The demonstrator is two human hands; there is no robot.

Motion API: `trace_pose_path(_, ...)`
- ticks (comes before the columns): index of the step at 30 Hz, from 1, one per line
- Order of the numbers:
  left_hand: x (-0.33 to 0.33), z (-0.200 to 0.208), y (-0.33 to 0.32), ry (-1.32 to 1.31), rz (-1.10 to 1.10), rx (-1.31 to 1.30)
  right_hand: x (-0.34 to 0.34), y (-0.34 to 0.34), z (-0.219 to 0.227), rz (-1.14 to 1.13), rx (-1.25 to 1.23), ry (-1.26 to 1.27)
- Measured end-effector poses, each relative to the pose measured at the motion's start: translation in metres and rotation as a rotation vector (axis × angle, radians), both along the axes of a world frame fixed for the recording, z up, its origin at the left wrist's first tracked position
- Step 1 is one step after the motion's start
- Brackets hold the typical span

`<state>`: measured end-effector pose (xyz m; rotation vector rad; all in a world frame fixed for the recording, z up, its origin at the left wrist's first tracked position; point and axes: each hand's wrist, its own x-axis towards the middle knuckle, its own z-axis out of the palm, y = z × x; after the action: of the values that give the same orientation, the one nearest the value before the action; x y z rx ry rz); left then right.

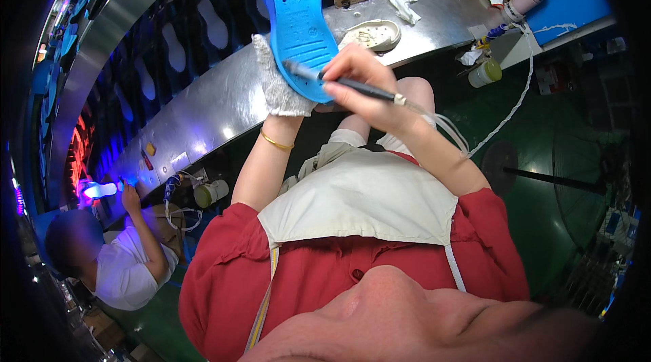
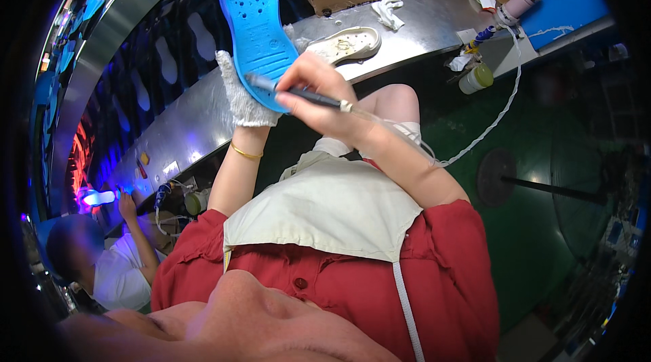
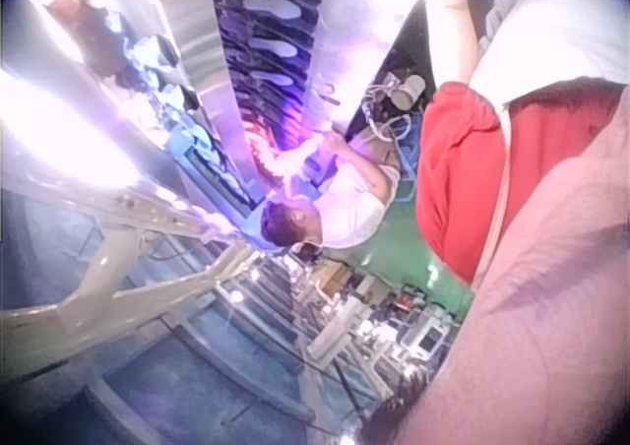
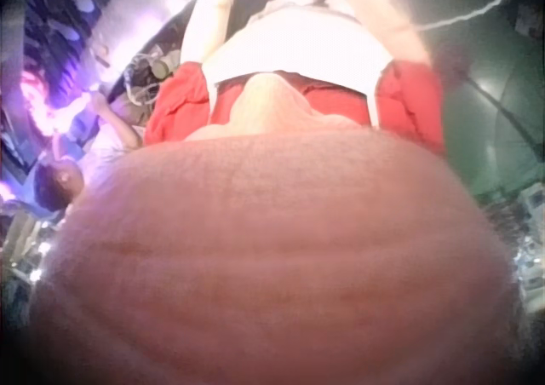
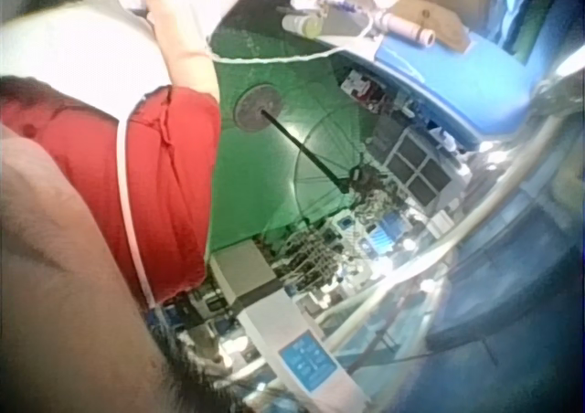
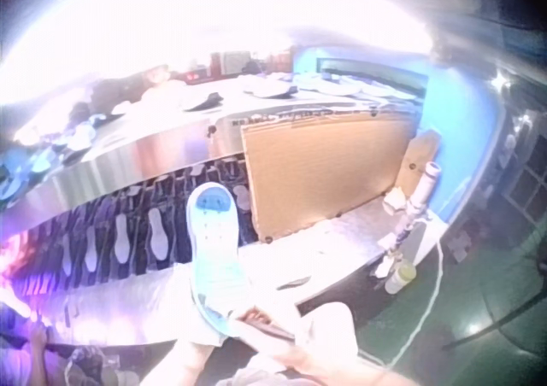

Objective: The person picks up blue shoe insoles from an assembly line one by one and applies a liquid substance to the heel area using a small brush before placing each insole back onto the line.

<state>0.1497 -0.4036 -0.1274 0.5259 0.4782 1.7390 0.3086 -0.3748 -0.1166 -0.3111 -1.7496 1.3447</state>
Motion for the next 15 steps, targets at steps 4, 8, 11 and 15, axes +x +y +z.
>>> trace_pose_path(4,-0.005,-0.001,0.002,-0.154,-0.043,0.045,0.008,0.004,0.0,0.125,-0.358,0.012)
trace_pose_path(8,0.003,0.013,0.004,-0.089,-0.007,0.147,-0.001,0.001,-0.012,-0.022,-0.07,0.005)
trace_pose_path(11,-0.006,0.007,0.005,-0.359,-0.315,0.358,-0.009,-0.007,-0.003,0.014,-0.041,0.032)
trace_pose_path(15,-0.008,0.015,0.004,-0.056,-0.031,0.161,0.002,0.008,0.007,0.121,-0.569,0.099)
